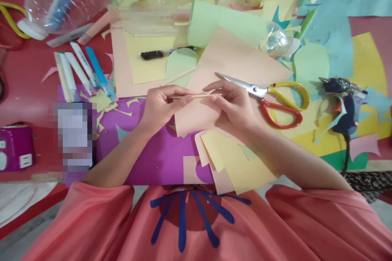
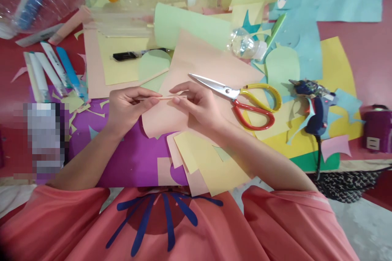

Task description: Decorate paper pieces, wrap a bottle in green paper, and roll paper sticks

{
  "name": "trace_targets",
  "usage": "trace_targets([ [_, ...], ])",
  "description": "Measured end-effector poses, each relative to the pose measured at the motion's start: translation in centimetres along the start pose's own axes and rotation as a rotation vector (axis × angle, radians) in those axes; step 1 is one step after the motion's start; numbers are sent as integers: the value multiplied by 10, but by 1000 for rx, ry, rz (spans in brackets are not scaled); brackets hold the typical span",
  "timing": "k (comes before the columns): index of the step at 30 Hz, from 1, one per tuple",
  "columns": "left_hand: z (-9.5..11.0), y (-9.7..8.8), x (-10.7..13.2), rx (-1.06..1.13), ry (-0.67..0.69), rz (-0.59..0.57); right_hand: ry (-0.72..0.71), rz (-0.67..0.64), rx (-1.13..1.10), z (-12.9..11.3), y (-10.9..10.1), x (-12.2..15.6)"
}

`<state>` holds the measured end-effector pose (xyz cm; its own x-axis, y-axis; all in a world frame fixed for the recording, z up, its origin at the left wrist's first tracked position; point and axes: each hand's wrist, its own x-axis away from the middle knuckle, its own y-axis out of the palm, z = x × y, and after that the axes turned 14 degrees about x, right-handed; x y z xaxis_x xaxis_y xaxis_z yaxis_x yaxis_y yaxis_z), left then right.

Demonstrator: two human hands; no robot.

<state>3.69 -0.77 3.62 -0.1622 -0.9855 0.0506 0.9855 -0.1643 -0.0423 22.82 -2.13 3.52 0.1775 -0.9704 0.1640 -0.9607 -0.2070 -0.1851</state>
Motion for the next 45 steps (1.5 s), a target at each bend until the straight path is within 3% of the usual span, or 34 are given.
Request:
trace_targets([
  [3, 2, 2, 1, 32, -16, 4, 89, -45, -133, -4, 4, 4],
  [8, -3, -1, -4, 146, -67, -3, 182, -8, -282, 0, 5, 3],
  [20, 3, -2, -2, 171, -84, 42, 95, -26, -106, -4, 1, 4],
  [27, 1, 1, -1, 99, -90, -51, 0, 7, -65, 6, 3, 1],
  [36, -1, 1, 0, 18, -84, -55, 46, -1, -39, -2, 0, 3],
  [45, 0, 2, 4, -28, 29, -109, 116, -44, -164, -1, 5, 2],
])
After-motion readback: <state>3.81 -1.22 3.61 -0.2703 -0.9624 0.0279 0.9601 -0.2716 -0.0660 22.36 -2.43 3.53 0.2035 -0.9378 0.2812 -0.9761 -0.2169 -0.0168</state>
